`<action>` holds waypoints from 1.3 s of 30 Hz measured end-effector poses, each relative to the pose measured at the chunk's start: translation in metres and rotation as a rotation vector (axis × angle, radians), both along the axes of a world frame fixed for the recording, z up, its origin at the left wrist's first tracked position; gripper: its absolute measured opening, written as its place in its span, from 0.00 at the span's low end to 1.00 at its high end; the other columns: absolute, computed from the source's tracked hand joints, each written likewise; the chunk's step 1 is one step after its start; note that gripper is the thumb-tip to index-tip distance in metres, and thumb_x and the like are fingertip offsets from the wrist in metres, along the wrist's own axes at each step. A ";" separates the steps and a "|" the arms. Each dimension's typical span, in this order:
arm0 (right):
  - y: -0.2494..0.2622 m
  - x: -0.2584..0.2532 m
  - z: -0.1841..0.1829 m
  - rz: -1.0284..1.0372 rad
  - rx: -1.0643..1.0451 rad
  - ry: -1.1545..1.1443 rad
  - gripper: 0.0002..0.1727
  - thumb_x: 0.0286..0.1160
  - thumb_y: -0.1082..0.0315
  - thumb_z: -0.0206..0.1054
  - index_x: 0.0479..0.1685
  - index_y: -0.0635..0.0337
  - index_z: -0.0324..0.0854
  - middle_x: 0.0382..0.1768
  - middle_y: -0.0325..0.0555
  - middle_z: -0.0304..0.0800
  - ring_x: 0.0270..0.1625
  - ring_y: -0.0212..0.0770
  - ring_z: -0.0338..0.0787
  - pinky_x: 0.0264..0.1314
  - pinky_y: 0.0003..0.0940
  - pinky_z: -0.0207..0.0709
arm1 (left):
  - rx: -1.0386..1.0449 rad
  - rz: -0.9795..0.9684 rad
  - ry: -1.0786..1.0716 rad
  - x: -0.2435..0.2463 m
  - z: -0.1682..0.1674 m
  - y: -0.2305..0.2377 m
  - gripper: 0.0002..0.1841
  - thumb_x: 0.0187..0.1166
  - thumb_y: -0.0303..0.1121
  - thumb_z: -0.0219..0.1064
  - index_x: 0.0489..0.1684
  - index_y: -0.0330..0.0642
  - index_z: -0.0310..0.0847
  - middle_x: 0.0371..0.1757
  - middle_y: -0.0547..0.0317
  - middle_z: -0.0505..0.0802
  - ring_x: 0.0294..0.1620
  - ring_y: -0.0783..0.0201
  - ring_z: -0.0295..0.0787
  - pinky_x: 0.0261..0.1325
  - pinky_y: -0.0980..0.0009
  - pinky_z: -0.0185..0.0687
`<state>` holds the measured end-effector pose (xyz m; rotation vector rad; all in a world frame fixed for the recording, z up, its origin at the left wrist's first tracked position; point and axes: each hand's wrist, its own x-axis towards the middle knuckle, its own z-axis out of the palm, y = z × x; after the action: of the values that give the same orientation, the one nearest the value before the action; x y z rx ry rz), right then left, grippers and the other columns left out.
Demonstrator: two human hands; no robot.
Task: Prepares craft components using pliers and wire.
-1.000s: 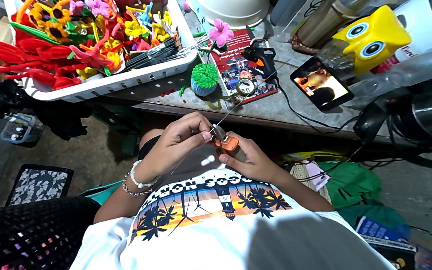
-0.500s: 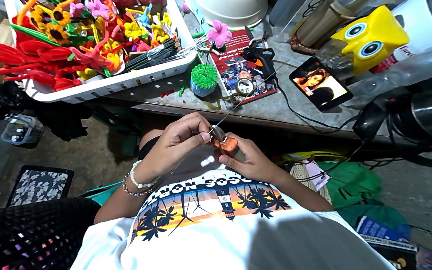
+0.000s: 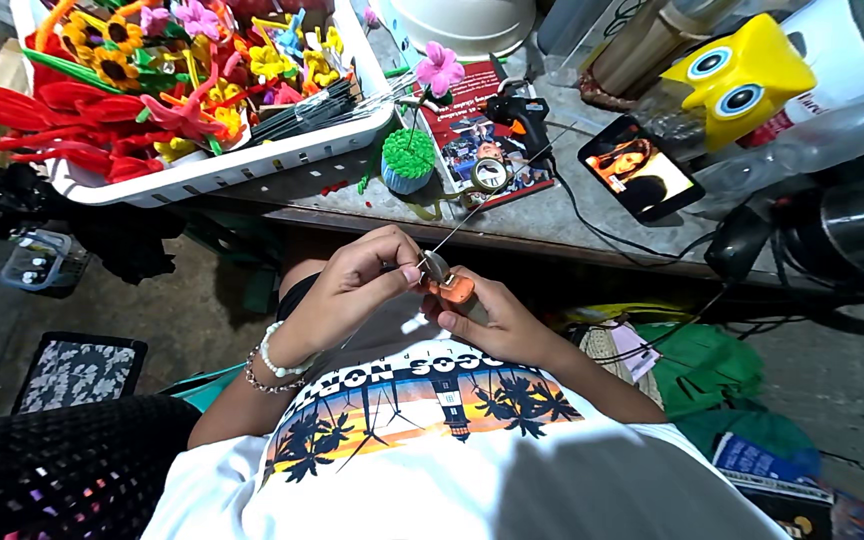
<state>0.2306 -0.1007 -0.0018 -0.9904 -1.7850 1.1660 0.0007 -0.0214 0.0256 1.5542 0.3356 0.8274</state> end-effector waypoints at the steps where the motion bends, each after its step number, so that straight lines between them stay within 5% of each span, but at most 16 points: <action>1: 0.000 0.000 0.000 0.001 -0.002 -0.001 0.25 0.88 0.56 0.61 0.65 0.73 0.75 0.53 0.48 0.90 0.57 0.30 0.90 0.66 0.29 0.85 | -0.001 0.001 -0.002 0.000 0.000 0.000 0.09 0.86 0.32 0.58 0.34 0.42 0.79 0.45 0.59 0.84 0.46 0.66 0.85 0.50 0.70 0.88; 11: -0.002 0.000 0.002 -0.045 0.019 -0.061 0.24 0.86 0.56 0.63 0.62 0.72 0.79 0.52 0.46 0.89 0.57 0.23 0.86 0.65 0.20 0.80 | -0.015 -0.010 -0.011 0.000 0.000 0.000 0.09 0.86 0.31 0.59 0.34 0.43 0.79 0.45 0.60 0.84 0.46 0.67 0.86 0.50 0.70 0.88; 19: 0.001 -0.002 -0.007 -0.153 0.074 -0.084 0.19 0.84 0.59 0.65 0.54 0.70 0.85 0.46 0.45 0.93 0.53 0.23 0.89 0.61 0.22 0.83 | 0.008 -0.003 0.008 0.002 -0.003 0.000 0.09 0.86 0.30 0.58 0.34 0.41 0.79 0.46 0.58 0.84 0.47 0.66 0.86 0.51 0.69 0.89; 23: 0.001 -0.003 -0.011 -0.137 -0.019 -0.047 0.21 0.85 0.57 0.65 0.57 0.70 0.83 0.45 0.45 0.94 0.49 0.27 0.93 0.59 0.26 0.87 | 0.029 0.009 0.036 0.004 -0.004 -0.001 0.09 0.85 0.31 0.59 0.34 0.41 0.80 0.46 0.58 0.84 0.47 0.66 0.85 0.50 0.70 0.87; 39: 0.006 -0.007 -0.029 -0.159 0.090 0.020 0.15 0.75 0.66 0.71 0.50 0.71 0.87 0.41 0.43 0.94 0.47 0.18 0.89 0.56 0.17 0.83 | 0.075 0.002 0.079 0.007 -0.003 -0.004 0.08 0.83 0.31 0.61 0.32 0.41 0.81 0.44 0.61 0.83 0.46 0.70 0.84 0.48 0.76 0.85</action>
<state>0.2234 -0.0943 -0.0309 -1.0434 -1.6948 0.9853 0.0076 -0.0256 0.0225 1.6600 0.3669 0.7888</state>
